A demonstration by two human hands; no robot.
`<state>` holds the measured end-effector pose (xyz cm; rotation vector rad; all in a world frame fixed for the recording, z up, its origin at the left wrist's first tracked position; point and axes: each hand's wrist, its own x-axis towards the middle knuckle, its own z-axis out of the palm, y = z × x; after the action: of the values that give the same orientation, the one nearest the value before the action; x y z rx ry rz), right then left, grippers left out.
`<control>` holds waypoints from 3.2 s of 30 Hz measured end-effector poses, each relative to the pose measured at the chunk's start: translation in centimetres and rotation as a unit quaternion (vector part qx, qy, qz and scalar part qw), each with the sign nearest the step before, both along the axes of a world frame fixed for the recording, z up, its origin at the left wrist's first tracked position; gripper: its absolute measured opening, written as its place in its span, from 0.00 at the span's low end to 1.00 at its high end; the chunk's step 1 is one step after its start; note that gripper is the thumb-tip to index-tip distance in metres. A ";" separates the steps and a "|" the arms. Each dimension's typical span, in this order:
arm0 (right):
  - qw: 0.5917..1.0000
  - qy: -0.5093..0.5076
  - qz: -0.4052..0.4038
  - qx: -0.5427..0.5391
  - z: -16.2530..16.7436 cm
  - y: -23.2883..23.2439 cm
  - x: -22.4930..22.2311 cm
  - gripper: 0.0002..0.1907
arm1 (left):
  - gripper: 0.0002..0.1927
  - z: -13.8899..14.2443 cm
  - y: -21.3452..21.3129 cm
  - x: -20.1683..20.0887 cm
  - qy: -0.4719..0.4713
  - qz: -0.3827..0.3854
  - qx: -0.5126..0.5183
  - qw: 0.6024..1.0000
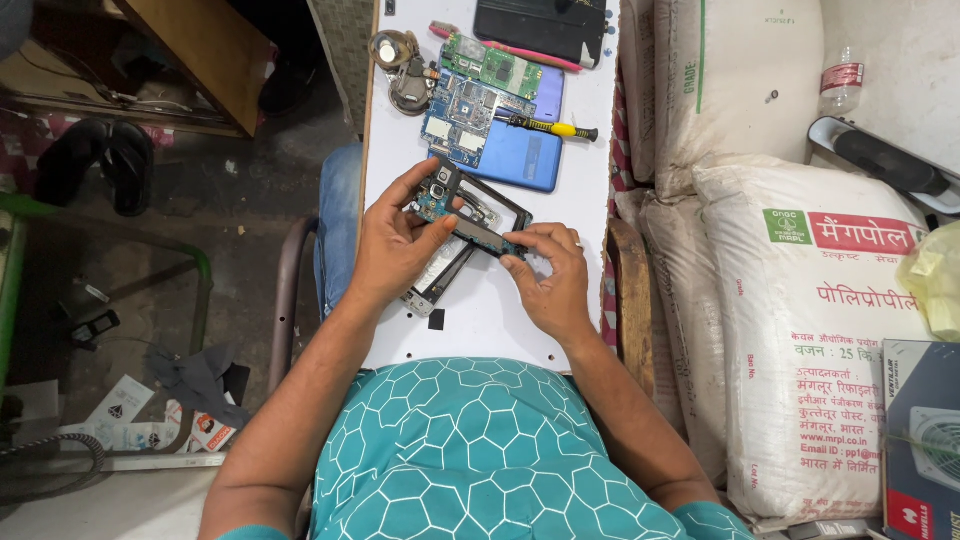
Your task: The person uses a screwdriver to unscrew components on a phone motherboard, then removes the phone's back cover and battery and separates the mid-frame, handling the disassembled parts on a board resting on their lap.
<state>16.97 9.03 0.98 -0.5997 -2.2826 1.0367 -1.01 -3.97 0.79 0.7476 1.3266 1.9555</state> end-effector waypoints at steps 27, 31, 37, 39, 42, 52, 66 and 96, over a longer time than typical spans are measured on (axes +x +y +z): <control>0.993 0.004 -0.003 0.120 0.9 -1.1 -0.4 0.11 | 0.29 -1.0 -0.2 -0.3 0.003 -0.025 0.043 0.999; 0.990 -0.006 -0.005 0.141 0.8 -1.1 -0.4 0.12 | 0.26 -1.5 -0.3 -0.7 -0.060 -0.034 0.045 0.997; 0.994 0.003 -0.001 0.106 0.6 -0.8 -0.3 0.12 | 0.25 -1.7 -0.3 -0.7 -0.030 -0.025 0.037 0.999; 0.994 -0.001 -0.004 0.111 0.6 -0.8 -0.3 0.12 | 0.24 -1.7 -0.3 -0.7 -0.019 -0.017 0.019 0.999; 0.992 -0.007 -0.006 0.123 0.6 -0.9 -0.1 0.13 | 0.22 -1.6 -0.2 -0.6 0.000 -0.006 0.008 1.000; 0.979 0.163 0.011 -0.122 -0.3 0.7 0.3 0.36 | 0.20 -1.4 -0.2 -0.5 -0.006 0.021 0.043 0.999; 0.903 0.146 0.106 -0.390 -0.3 2.3 0.8 0.43 | 0.36 0.7 -0.4 0.7 -0.105 -0.021 0.080 0.991; 0.923 0.105 0.130 -0.346 -1.2 1.7 0.8 0.54 | 0.28 -1.8 0.0 2.6 -0.076 -0.121 0.042 0.989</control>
<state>17.81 10.76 -0.21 -0.4205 -1.8026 1.9671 1.59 -3.94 -1.01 0.7460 1.0187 1.8408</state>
